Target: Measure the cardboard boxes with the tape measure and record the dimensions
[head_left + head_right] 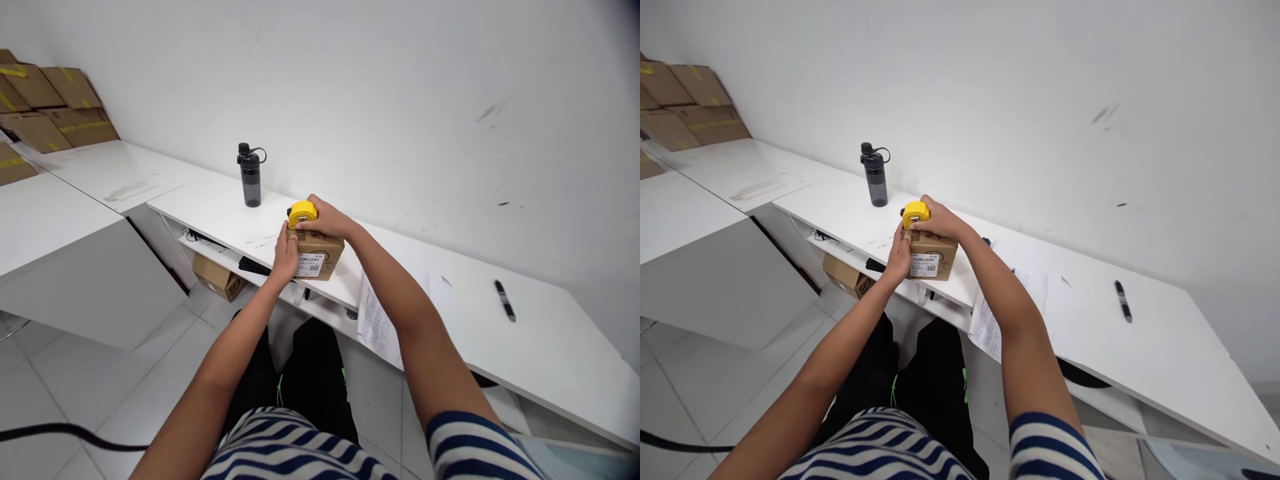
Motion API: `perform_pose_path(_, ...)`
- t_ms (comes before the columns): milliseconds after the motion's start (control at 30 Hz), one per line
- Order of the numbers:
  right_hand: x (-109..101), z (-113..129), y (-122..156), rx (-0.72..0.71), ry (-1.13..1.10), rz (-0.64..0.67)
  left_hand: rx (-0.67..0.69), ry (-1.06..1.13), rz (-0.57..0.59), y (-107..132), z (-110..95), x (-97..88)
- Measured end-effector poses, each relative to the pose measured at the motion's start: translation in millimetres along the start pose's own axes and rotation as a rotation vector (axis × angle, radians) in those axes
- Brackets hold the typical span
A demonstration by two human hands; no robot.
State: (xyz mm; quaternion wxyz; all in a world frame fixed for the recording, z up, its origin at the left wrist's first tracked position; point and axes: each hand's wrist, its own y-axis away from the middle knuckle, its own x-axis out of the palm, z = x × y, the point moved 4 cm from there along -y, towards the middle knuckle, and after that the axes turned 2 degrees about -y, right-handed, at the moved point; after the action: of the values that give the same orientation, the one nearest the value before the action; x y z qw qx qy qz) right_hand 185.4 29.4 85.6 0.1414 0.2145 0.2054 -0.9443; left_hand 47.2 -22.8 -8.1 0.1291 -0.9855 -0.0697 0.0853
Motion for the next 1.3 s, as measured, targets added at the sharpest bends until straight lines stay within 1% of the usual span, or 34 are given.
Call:
perform_pose_path(67,-13,0,8,0.019,0.102,0.119,-0.022,-0.039,-0.013,1,-3,-1.0)
perform_pose_path(100,-23,-2,14,0.040,0.145,0.146,-0.029,-0.053,-0.019,1,-5,-1.2)
perform_pose_path(167,-48,-7,29,0.096,0.188,0.121,-0.031,-0.072,-0.019,1,-7,-1.0)
perform_pose_path(267,-82,-19,57,0.189,0.171,0.075,-0.040,-0.076,-0.011,-1,-8,-0.4)
perform_pose_path(333,-96,-28,73,0.241,0.128,0.050,-0.039,-0.059,-0.015,-3,-7,-0.4)
perform_pose_path(433,-102,-37,87,0.251,0.066,-0.002,-0.019,-0.014,-0.033,-6,-5,-0.5)
perform_pose_path(500,-101,-40,89,0.235,0.043,-0.032,-0.004,0.006,-0.041,-7,-4,-0.5)
perform_pose_path(600,-98,-39,85,0.213,0.047,-0.046,0.001,0.005,-0.047,-8,-4,-1.0)
perform_pose_path(700,-95,-30,75,0.158,0.113,-0.078,-0.011,-0.014,-0.036,-7,-4,-1.3)
perform_pose_path(767,-86,-21,65,0.103,0.189,-0.086,-0.010,-0.021,-0.026,-7,-5,-0.9)
perform_pose_path(833,-68,-13,51,0.059,0.248,-0.056,-0.010,-0.019,-0.028,-8,-6,-0.5)
perform_pose_path(967,-14,1,19,0.024,0.298,0.008,0.002,0.002,-0.027,-9,-8,-1.4)
perform_pose_path(1033,10,10,5,0.007,0.363,0.015,0.018,0.029,-0.016,-9,-9,-4.9)
perform_pose_path(1100,24,20,-3,-0.012,0.452,0.003,0.010,0.054,-0.024,-9,-6,-12.4)
perform_pose_path(1133,28,25,-5,-0.023,0.483,-0.016,-0.005,0.061,-0.036,-8,-4,-17.5)
perform_pose_path(1200,26,35,-4,-0.038,0.498,-0.093,-0.038,0.077,-0.064,-8,4,-28.4)
perform_pose_path(1300,9,46,4,-0.023,0.431,-0.272,-0.062,0.131,-0.099,-7,15,-41.0)
